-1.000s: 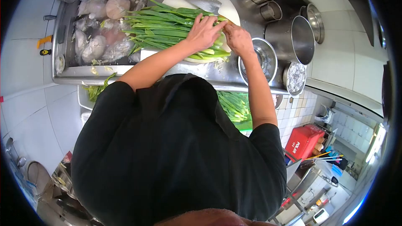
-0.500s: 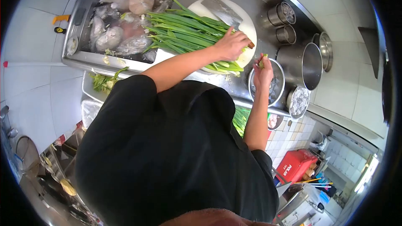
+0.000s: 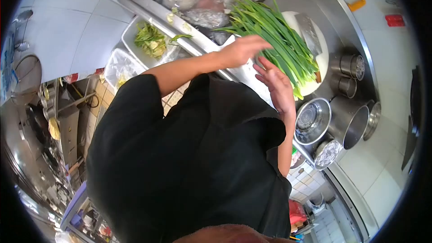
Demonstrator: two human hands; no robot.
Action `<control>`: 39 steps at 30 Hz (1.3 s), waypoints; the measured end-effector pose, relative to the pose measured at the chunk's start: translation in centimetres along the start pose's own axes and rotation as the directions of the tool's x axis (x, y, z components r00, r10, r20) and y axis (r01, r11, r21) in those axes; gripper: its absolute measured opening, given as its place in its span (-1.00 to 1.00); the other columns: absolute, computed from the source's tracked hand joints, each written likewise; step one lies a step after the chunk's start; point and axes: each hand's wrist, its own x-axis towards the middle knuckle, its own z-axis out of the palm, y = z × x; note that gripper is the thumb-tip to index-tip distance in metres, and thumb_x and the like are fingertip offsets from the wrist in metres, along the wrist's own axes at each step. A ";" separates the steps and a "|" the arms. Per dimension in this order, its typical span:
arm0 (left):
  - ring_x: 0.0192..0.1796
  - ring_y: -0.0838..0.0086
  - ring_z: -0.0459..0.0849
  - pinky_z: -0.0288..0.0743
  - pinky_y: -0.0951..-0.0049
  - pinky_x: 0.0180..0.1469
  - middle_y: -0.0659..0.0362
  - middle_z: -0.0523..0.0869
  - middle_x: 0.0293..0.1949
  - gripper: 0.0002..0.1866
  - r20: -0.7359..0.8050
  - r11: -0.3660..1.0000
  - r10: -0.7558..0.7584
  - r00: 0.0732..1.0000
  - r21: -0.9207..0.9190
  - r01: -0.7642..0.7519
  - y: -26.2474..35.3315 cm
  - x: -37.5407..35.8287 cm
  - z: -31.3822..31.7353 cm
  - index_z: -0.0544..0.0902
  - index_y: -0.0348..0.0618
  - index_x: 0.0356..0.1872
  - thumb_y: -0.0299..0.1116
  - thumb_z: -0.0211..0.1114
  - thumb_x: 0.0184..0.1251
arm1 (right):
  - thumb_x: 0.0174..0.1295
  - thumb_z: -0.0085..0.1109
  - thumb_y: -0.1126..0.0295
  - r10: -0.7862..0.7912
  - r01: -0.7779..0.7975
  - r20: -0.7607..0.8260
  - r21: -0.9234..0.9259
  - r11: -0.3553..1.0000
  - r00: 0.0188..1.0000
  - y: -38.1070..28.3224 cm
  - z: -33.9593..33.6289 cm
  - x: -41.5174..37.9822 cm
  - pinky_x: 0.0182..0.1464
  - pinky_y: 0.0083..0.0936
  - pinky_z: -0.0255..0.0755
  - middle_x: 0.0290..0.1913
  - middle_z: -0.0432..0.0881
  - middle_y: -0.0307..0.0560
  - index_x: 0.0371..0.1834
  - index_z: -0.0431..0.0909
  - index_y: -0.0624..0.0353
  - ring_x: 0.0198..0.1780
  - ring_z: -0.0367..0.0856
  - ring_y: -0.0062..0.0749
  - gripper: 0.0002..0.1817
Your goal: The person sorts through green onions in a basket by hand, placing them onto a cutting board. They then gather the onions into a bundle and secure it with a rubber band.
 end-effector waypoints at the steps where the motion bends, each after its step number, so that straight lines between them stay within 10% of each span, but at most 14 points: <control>1: -0.06 0.13 0.64 0.54 0.28 0.06 0.02 0.68 -0.09 -0.67 -0.050 0.982 -0.190 0.981 -0.015 0.189 0.0 -1.8 -2.8 0.65 -0.14 0.12 -0.51 0.19 0.36 | 0.48 0.04 0.12 0.006 -0.005 0.013 -0.089 0.996 1.000 -0.2 0.7 0.6 0.34 -0.27 0.34 0.36 0.46 0.06 0.39 0.35 0.36 0.31 0.49 -0.20 -0.41; 7: 0.31 0.06 0.53 0.41 0.06 0.30 -0.10 0.58 0.22 -0.54 0.109 0.547 -0.694 0.712 0.723 0.422 -4.8 -15.6 -20.8 0.59 -0.19 0.20 -0.16 0.27 0.39 | 0.44 0.13 0.27 0.135 -0.138 -0.049 -0.077 0.987 0.990 3.1 0.8 2.5 0.12 -0.45 0.49 0.17 0.64 -0.02 0.30 0.46 0.30 0.08 0.66 -0.35 -0.55; 10: 0.50 -0.04 0.26 0.10 -0.25 0.45 -0.18 0.32 0.43 -0.19 -0.208 0.119 -0.662 0.720 0.920 0.375 -5.7 -18.7 -22.4 0.38 -0.15 0.42 0.17 0.30 0.28 | 0.44 0.14 0.27 0.172 -0.187 -0.113 -0.135 0.973 0.979 5.7 0.4 3.1 0.07 -0.49 0.49 0.13 0.66 -0.05 0.28 0.48 0.29 0.04 0.66 -0.39 -0.56; 13: 0.59 -0.08 0.01 -0.21 -0.43 0.47 -0.19 0.08 0.53 0.06 -0.205 0.319 -0.589 0.782 0.830 0.458 -6.8 -15.6 -19.9 0.17 -0.09 0.54 0.39 0.25 0.16 | 0.43 0.15 0.26 0.215 -0.237 -0.154 -0.147 0.960 0.964 8.1 0.5 3.9 0.05 -0.51 0.49 0.11 0.67 -0.08 0.27 0.49 0.28 0.01 0.66 -0.41 -0.56; 20: 0.33 0.18 0.50 0.20 -0.19 0.32 0.02 0.55 0.26 -0.16 -0.322 -0.019 -0.792 0.519 0.862 0.506 -14.0 -11.0 -19.0 0.40 -0.07 0.35 0.35 0.22 0.21 | 0.42 0.17 0.20 0.251 -0.298 -0.249 -0.175 0.938 0.936 9.9 1.2 3.1 0.08 -0.46 0.49 0.11 0.65 -0.04 0.28 0.47 0.30 0.04 0.65 -0.38 -0.51; 23: 0.07 0.13 0.70 0.45 -0.14 0.06 0.06 0.75 -0.01 -0.57 -0.096 0.072 -0.811 0.577 0.963 0.261 -18.2 -11.7 -21.0 0.70 -0.01 -0.06 0.10 0.20 0.33 | 0.40 0.20 0.16 0.241 -0.311 -0.324 -0.185 0.932 0.915 11.0 -0.6 1.2 0.13 -0.43 0.48 0.12 0.65 -0.02 0.29 0.45 0.35 0.05 0.64 -0.36 -0.45; 25: -0.03 0.03 0.69 0.53 0.06 0.01 -0.03 0.74 -0.13 -0.64 0.233 0.394 -0.631 0.740 0.918 0.048 -21.3 -13.8 -24.2 0.71 -0.12 -0.14 -0.05 0.18 0.35 | 0.39 0.20 0.13 0.214 -0.300 -0.410 -0.158 0.941 0.886 11.7 -1.2 -0.8 0.13 -0.46 0.47 0.01 0.68 -0.08 0.28 0.49 0.30 0.02 0.64 -0.41 -0.46; 27: -0.14 -0.08 0.65 0.50 0.04 -0.08 -0.12 0.70 -0.24 -0.71 0.035 0.392 -0.751 0.660 0.827 0.402 -17.5 -13.3 -26.4 0.66 -0.22 -0.19 -0.17 0.18 0.40 | 0.34 0.24 0.09 0.184 -0.271 -0.488 -0.115 0.956 0.853 12.1 -1.8 -3.8 0.00 -0.53 0.49 -0.06 0.69 -0.08 0.22 0.54 0.30 -0.06 0.63 -0.46 -0.45; 30: -0.20 0.01 0.70 0.52 0.12 -0.11 -0.10 0.74 -0.25 -0.58 -0.005 0.520 -0.570 0.822 0.773 0.364 -15.0 -16.7 -33.1 0.66 -0.31 -0.12 -0.06 0.14 0.47 | 0.37 0.21 0.12 0.176 -0.183 -0.605 0.050 0.982 0.777 14.7 -2.8 -9.1 -0.01 -0.52 0.49 -0.03 0.68 -0.12 0.24 0.53 0.25 -0.04 0.64 -0.48 -0.49; 32: -0.06 0.01 0.69 0.49 0.07 -0.03 -0.15 0.73 -0.11 -0.48 -0.104 0.169 -0.751 0.652 0.924 0.342 -15.7 -19.9 -39.7 0.67 -0.30 0.01 0.02 0.08 0.50 | 0.39 0.19 0.14 0.204 -0.109 -0.678 0.180 0.978 0.706 16.9 -3.5 -12.7 0.00 -0.54 0.49 0.00 0.67 -0.12 0.25 0.51 0.26 -0.02 0.64 -0.48 -0.50; 33: -0.04 0.00 0.68 0.47 0.04 0.00 -0.19 0.73 -0.12 -0.39 0.138 0.376 -0.572 0.808 0.920 0.110 -15.8 -22.2 -42.7 0.65 -0.26 0.10 0.12 -0.07 0.55 | 0.40 0.19 0.15 0.230 -0.075 -0.715 0.242 0.967 0.660 17.7 -3.5 -14.5 0.00 -0.53 0.50 0.01 0.67 -0.12 0.25 0.51 0.25 -0.02 0.65 -0.48 -0.51; 35: -0.07 0.05 0.68 0.48 0.08 0.02 -0.17 0.73 -0.15 -0.32 -0.082 0.018 -0.930 0.359 0.964 0.267 -14.6 -22.0 -45.3 0.66 -0.24 0.11 0.20 -0.12 0.53 | 0.38 0.20 0.16 0.272 0.013 -0.784 0.335 0.942 0.558 20.3 -4.0 -17.2 -0.03 -0.52 0.51 0.00 0.67 -0.12 0.22 0.53 0.25 -0.04 0.65 -0.46 -0.53; 39: -0.13 0.18 0.66 0.48 0.20 -0.03 -0.06 0.72 -0.20 -0.42 0.117 0.127 -0.987 0.108 0.988 0.091 -9.9 -12.9 -37.7 0.66 -0.27 0.03 0.10 -0.03 0.51 | 0.34 0.22 0.16 0.373 0.267 -0.869 0.462 0.846 0.324 28.0 -4.9 -23.1 -0.14 -0.47 0.53 -0.03 0.68 -0.10 0.15 0.55 0.25 -0.10 0.66 -0.41 -0.55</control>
